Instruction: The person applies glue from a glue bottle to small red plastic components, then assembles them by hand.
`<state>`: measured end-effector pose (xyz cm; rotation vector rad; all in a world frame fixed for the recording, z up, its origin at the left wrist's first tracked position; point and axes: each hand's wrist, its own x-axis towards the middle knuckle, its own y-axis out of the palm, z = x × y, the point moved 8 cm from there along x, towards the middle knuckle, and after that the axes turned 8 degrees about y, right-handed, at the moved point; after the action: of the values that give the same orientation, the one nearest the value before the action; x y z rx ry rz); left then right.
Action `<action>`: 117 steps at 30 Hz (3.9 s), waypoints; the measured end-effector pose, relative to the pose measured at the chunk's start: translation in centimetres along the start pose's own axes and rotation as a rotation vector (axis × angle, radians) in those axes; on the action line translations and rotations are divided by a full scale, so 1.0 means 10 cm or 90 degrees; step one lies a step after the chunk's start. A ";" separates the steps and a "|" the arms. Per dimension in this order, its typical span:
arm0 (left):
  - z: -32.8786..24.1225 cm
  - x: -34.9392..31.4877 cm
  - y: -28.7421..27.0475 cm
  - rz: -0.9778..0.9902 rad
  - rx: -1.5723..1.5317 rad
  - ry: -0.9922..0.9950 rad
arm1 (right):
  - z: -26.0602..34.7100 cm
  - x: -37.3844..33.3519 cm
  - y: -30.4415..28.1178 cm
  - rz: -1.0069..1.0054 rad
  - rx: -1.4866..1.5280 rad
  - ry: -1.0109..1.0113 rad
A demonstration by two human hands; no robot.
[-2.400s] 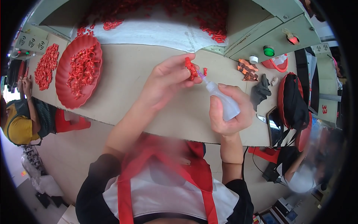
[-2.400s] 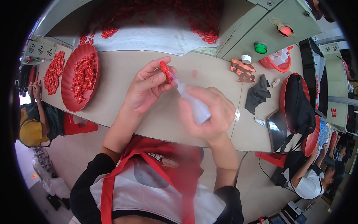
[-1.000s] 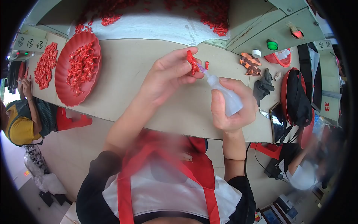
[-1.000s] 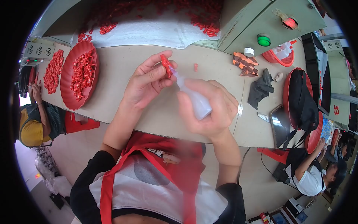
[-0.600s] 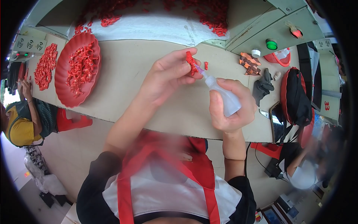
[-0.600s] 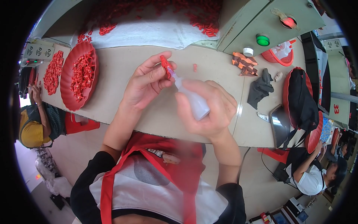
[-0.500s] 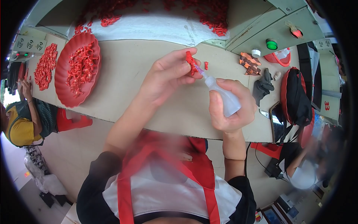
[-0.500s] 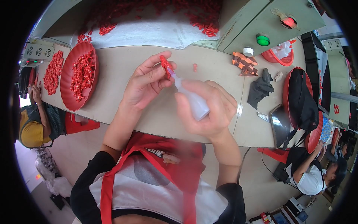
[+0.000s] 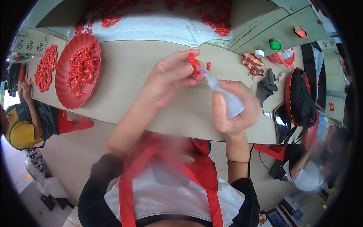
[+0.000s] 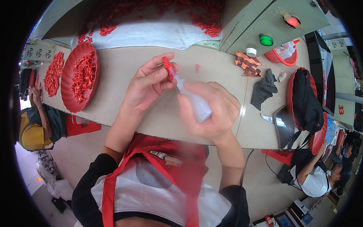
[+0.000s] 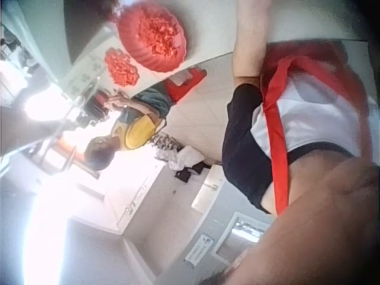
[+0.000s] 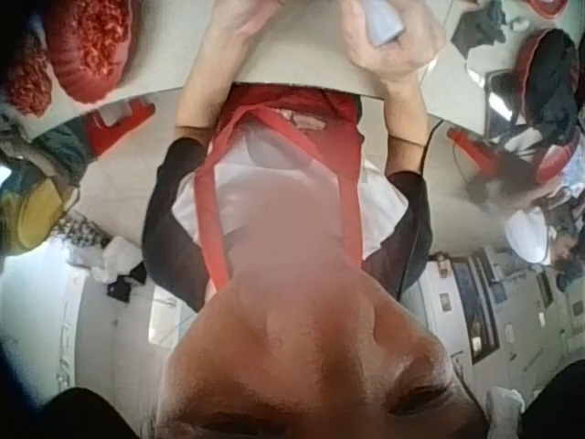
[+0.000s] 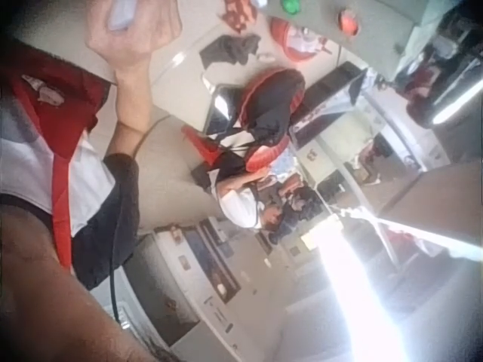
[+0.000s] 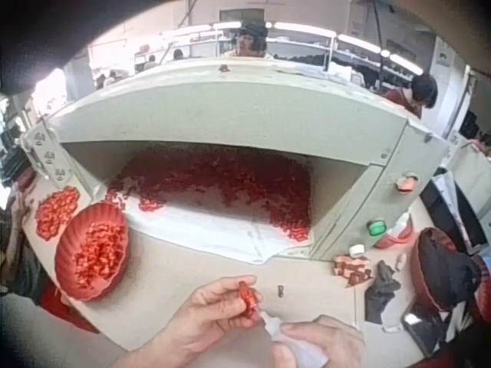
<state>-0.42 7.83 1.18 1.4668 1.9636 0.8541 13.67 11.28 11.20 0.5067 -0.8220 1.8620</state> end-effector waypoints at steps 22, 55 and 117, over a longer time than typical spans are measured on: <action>-0.01 0.01 -0.03 -0.003 0.004 0.008 | 0.02 0.02 -0.03 -0.012 -0.026 0.004; -0.36 0.04 -0.21 -0.059 -0.074 0.118 | -1.38 -0.19 0.47 0.272 -0.171 0.571; -0.19 -0.06 0.01 -0.065 0.469 0.234 | -0.37 0.04 0.15 0.029 0.118 0.214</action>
<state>-1.62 6.97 2.49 1.6429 2.7986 0.3708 12.19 13.81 8.47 0.2775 -0.4434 2.0051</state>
